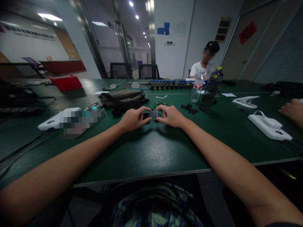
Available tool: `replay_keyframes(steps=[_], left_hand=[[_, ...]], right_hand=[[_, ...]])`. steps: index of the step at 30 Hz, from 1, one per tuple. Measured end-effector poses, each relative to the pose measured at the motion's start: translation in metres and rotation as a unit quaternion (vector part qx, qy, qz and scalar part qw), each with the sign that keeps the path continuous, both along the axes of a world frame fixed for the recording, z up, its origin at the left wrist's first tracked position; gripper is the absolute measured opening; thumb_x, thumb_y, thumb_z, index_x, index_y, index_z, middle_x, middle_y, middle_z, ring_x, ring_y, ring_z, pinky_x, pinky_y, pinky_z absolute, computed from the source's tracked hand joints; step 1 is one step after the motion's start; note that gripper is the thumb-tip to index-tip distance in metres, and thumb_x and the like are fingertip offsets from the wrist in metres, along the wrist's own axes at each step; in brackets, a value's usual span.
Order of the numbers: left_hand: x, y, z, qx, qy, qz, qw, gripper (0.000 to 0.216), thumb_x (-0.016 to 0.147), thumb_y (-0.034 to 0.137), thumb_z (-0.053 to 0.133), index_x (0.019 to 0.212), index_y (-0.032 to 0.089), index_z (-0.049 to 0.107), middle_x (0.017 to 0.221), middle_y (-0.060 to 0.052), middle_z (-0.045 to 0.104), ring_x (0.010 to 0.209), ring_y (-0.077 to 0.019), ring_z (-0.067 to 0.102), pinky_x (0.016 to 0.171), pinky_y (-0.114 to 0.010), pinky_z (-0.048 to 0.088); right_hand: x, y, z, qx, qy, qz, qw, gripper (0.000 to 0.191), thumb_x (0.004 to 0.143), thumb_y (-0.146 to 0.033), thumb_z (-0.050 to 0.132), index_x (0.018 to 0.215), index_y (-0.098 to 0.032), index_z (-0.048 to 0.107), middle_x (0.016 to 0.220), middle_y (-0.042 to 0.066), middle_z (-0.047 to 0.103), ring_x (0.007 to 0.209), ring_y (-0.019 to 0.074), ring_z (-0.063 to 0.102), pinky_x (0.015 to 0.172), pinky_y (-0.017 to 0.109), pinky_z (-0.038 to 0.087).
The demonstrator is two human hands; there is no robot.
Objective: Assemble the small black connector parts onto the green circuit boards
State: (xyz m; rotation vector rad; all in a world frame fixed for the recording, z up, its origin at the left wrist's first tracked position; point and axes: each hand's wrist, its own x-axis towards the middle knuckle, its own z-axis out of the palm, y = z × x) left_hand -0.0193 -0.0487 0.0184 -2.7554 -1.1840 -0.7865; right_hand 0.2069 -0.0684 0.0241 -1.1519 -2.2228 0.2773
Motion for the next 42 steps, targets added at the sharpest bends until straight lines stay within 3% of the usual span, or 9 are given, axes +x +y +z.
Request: replay_keyframes(steps=[42], left_hand=[[0.0010,-0.0039,0.0028,0.029,0.040,0.008,0.999,0.037,0.089,0.041,0.057,0.120,0.021,0.060,0.059,0.004,0.063,0.057,-0.0165,0.063,0.057,-0.025,0.040]], right_hand=[[0.0020,0.0031,-0.0027,0.007,-0.004,0.008,1.000,0.027,0.077,-0.025,0.071,0.102,-0.017,0.063,0.056,-0.009,0.049,0.051,0.0083,0.043,0.058,0.023,0.030]])
